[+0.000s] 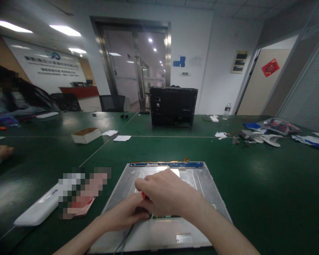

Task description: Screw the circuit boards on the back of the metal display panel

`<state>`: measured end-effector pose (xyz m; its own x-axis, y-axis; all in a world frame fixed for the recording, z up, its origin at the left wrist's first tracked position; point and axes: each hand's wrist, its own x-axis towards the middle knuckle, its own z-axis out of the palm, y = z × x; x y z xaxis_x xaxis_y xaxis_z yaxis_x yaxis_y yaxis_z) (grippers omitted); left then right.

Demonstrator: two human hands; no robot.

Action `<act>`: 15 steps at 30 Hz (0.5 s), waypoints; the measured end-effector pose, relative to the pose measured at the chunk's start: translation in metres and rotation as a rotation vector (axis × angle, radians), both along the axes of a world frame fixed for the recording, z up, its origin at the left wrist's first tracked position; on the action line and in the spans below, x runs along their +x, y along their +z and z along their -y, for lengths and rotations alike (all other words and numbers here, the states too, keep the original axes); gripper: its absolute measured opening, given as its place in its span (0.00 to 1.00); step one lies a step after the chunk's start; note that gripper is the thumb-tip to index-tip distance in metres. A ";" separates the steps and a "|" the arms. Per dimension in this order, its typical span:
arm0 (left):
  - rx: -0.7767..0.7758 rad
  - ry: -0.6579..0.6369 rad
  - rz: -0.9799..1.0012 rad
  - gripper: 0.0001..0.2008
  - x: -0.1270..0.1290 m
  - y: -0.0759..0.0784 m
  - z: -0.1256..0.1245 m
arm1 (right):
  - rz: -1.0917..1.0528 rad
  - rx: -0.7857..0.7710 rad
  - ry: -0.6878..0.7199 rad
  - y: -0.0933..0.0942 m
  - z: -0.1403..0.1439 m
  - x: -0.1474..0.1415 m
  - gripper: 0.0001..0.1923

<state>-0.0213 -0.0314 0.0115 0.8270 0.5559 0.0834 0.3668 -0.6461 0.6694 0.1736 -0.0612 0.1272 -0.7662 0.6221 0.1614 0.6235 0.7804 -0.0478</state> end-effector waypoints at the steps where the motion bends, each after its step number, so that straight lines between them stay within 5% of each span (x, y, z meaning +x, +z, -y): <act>1: 0.007 0.002 -0.004 0.05 0.000 0.000 0.000 | 0.004 -0.003 -0.001 0.001 0.000 0.000 0.07; 15: 0.018 0.028 -0.035 0.06 -0.001 0.000 0.001 | 0.039 -0.017 -0.013 0.000 0.000 -0.003 0.09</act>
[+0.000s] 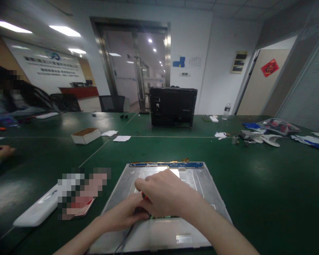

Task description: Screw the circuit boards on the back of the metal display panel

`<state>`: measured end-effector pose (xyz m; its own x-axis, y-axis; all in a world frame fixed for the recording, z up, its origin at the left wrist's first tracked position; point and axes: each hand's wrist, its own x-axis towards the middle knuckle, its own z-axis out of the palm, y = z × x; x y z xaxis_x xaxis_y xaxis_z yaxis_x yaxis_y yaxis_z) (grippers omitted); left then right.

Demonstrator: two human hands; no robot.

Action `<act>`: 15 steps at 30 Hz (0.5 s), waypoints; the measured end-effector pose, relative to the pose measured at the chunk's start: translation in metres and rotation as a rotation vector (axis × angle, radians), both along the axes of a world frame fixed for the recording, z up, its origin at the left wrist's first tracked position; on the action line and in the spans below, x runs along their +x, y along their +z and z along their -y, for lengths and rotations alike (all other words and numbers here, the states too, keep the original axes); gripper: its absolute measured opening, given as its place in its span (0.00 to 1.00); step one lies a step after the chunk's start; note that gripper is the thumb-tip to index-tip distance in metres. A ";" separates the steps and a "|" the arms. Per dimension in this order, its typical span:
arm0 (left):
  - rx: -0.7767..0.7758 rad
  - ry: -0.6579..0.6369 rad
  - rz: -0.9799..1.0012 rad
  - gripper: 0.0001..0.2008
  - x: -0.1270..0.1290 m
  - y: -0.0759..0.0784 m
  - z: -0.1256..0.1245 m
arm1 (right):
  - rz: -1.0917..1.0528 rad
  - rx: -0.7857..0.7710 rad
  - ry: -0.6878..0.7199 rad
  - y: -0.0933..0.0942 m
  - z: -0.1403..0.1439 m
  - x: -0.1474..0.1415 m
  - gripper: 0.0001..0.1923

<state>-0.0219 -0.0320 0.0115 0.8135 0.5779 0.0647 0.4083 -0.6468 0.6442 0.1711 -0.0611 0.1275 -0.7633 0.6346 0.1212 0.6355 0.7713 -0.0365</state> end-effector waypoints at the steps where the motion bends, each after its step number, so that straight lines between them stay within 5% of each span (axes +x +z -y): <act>1: 0.003 0.002 -0.002 0.06 0.000 0.000 0.000 | 0.005 0.006 -0.004 -0.001 -0.001 0.000 0.09; 15: -0.025 -0.026 0.028 0.08 0.001 0.003 -0.001 | 0.009 -0.007 0.021 0.004 0.002 0.002 0.09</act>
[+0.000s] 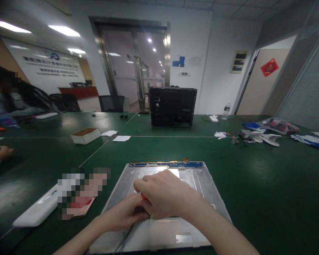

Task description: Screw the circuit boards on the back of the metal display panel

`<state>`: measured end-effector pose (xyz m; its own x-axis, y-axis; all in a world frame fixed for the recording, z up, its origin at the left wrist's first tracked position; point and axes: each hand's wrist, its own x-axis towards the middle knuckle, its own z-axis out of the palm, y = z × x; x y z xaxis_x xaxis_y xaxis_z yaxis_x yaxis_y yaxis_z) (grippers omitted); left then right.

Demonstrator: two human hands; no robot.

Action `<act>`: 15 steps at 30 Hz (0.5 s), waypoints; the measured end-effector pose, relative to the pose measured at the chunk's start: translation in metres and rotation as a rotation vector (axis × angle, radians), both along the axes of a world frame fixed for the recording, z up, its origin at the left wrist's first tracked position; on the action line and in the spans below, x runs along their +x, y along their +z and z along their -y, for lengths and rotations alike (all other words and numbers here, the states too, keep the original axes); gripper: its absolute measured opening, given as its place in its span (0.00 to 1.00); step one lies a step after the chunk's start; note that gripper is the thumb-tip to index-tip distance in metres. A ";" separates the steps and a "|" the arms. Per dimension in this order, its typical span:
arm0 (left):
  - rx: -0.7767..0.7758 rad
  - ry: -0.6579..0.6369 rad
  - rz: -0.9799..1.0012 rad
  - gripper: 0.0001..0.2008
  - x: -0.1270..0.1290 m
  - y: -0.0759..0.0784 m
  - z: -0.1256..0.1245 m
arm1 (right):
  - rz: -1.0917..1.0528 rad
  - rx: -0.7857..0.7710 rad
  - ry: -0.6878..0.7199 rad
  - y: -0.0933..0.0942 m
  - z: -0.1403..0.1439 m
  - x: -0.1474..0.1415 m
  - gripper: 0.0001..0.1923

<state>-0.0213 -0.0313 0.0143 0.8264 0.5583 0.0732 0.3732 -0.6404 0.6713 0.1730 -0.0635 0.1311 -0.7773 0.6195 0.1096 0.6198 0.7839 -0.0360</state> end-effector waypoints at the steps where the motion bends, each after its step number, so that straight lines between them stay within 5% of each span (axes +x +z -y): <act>1: 0.007 0.000 0.005 0.09 0.000 0.001 0.001 | 0.003 0.009 -0.003 0.000 0.000 -0.001 0.08; 15: 0.002 -0.019 0.019 0.04 0.000 -0.003 -0.001 | -0.037 -0.028 0.011 0.000 0.001 0.004 0.09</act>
<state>-0.0217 -0.0300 0.0114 0.8353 0.5424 0.0901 0.3483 -0.6488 0.6765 0.1767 -0.0646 0.1309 -0.7799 0.6141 0.1211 0.6088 0.7892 -0.0810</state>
